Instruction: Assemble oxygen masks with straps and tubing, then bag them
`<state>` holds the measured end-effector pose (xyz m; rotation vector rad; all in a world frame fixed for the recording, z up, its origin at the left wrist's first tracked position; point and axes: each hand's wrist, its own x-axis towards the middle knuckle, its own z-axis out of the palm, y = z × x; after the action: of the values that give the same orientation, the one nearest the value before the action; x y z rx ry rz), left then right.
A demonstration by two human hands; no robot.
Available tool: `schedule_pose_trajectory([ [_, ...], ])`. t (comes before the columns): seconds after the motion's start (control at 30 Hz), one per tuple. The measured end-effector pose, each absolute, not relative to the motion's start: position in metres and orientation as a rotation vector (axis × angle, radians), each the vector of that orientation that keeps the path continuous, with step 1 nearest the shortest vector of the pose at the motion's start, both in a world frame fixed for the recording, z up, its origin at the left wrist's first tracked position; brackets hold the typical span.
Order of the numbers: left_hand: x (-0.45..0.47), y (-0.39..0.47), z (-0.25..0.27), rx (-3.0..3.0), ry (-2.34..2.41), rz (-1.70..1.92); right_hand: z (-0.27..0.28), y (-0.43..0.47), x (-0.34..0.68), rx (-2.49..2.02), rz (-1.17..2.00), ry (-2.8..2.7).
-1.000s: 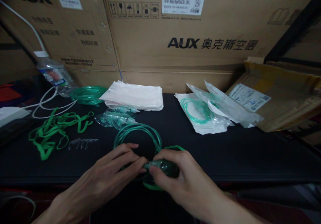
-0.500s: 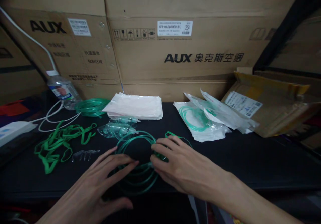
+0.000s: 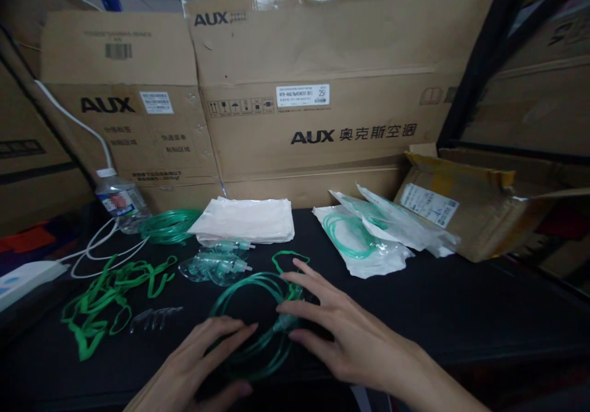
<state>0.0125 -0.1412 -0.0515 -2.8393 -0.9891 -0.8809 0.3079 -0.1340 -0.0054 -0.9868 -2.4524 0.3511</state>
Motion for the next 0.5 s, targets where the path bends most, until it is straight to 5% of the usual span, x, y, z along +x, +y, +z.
schedule_pose_trajectory([
  [0.3,0.018,-0.140,-0.056,-2.816,-0.850,-0.971,-0.026,-0.157,0.313,-1.292,0.396,-1.617],
  [0.5,0.032,-0.146,-0.059,-2.720,-0.814,-1.117,-0.031,-0.204,0.299,-1.415,1.202,-1.343],
])
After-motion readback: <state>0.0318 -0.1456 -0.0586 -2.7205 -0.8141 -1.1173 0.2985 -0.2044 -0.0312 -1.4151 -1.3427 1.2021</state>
